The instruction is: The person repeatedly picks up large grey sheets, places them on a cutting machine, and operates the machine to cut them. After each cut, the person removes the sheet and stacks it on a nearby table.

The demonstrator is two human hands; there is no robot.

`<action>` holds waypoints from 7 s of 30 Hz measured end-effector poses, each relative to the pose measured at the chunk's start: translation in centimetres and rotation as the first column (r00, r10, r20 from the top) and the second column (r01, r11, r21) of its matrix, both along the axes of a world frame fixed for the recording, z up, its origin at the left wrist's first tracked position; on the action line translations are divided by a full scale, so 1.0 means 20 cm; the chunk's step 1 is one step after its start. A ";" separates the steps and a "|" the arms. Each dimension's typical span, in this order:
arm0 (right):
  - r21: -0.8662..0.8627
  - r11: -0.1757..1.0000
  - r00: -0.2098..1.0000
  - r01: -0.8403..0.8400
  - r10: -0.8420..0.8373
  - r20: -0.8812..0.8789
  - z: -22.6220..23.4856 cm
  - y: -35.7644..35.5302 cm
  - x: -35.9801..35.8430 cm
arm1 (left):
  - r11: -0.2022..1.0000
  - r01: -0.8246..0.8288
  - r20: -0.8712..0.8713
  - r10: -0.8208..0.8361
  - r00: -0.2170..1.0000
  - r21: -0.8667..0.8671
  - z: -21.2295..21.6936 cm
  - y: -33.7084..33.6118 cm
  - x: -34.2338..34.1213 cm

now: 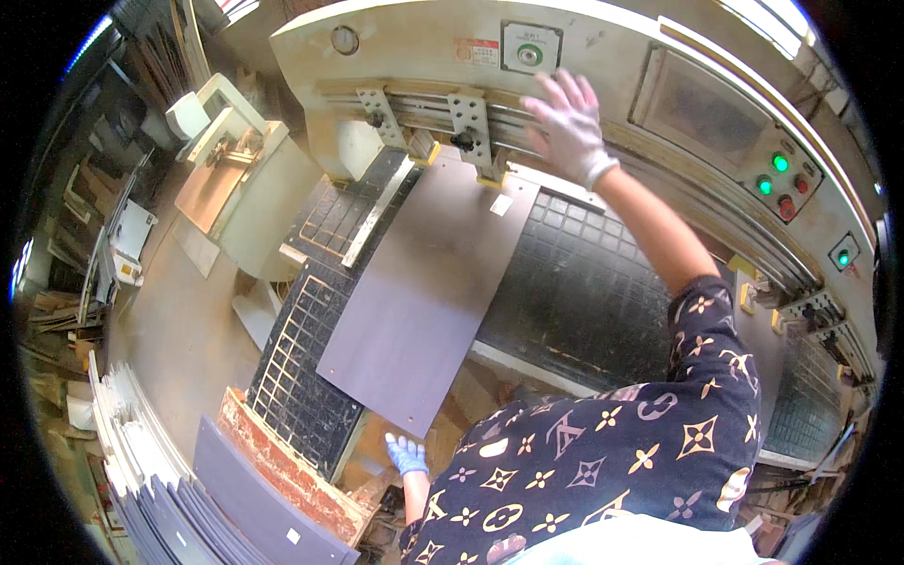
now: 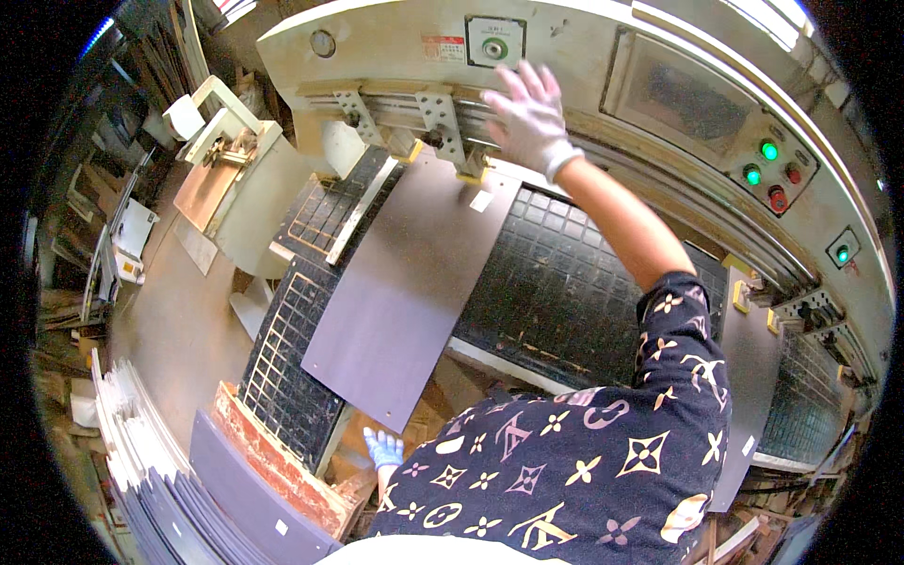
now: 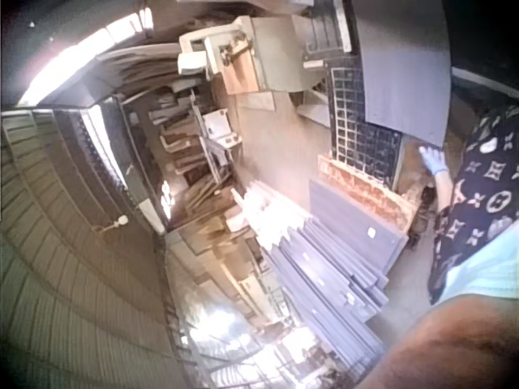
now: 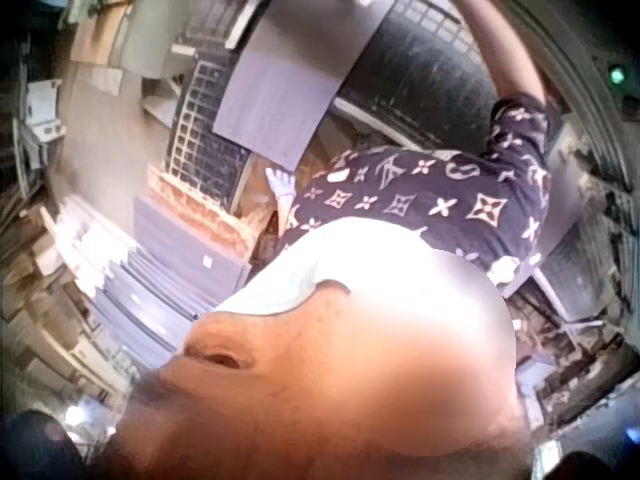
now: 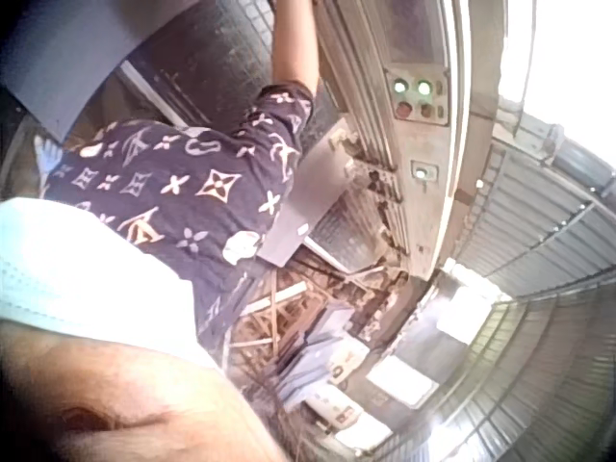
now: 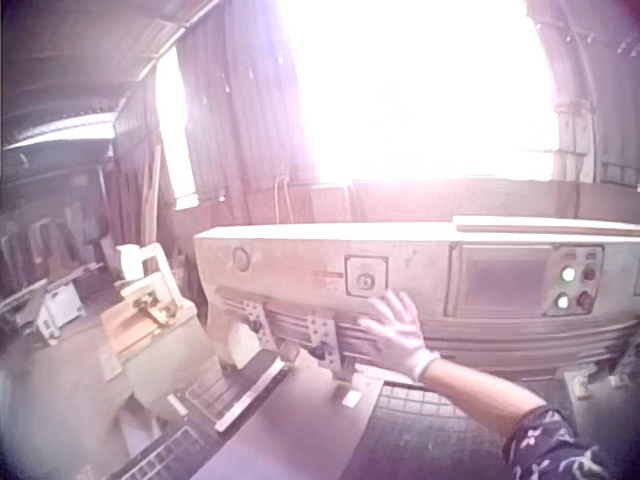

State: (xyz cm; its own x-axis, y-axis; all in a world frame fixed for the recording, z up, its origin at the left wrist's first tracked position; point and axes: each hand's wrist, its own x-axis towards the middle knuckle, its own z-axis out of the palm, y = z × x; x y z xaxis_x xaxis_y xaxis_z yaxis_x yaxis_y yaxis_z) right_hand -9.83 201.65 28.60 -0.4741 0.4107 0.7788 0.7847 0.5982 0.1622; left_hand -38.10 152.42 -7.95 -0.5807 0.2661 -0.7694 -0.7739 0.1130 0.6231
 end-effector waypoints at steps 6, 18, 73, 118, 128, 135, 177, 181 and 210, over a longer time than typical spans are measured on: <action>0.145 0.903 0.821 0.404 -0.428 0.377 0.25 0.29 -0.05 | 0.974 -0.162 -0.009 0.166 0.986 0.158 0.03 -0.15 0.06; -0.282 0.959 0.999 0.034 -0.020 0.051 -0.46 -0.63 0.08 | 0.972 -0.030 -0.049 0.042 0.998 0.234 0.04 -0.47 -0.08; -0.426 0.843 -0.711 -0.329 -0.518 -0.476 -1.79 -1.72 1.06 | -0.025 0.970 0.188 -0.980 -0.072 0.240 -0.24 1.73 1.32; -0.444 -0.077 -0.343 0.893 0.521 -0.782 -1.02 -2.68 5.03 | -0.786 0.275 -0.419 -0.549 -0.723 0.554 0.72 0.21 6.86; -0.968 0.004 -0.885 0.249 0.407 -0.226 -0.62 -2.51 5.19 | -0.874 0.340 -0.546 -0.482 -0.685 0.346 0.72 0.32 7.36; -0.836 0.079 -0.813 0.543 -0.201 -0.546 -1.51 -3.22 4.36 | -0.832 0.267 -0.670 -0.551 -0.497 0.486 0.72 0.20 6.79; -0.637 -0.740 0.909 -0.215 0.087 -0.408 -2.18 -3.25 0.17 | 0.043 -0.839 -0.140 0.989 -0.040 0.543 0.89 -3.96 -0.15; -0.465 -0.883 0.909 -0.062 0.142 -0.391 -1.83 -3.43 -0.17 | 0.209 -0.764 -0.194 0.975 0.112 0.610 0.92 -3.78 -0.02; -0.864 0.499 0.881 -0.060 -0.381 -0.281 -1.51 -3.40 1.03 | 0.974 0.217 -0.232 -0.199 0.952 0.058 -0.29 -2.74 0.80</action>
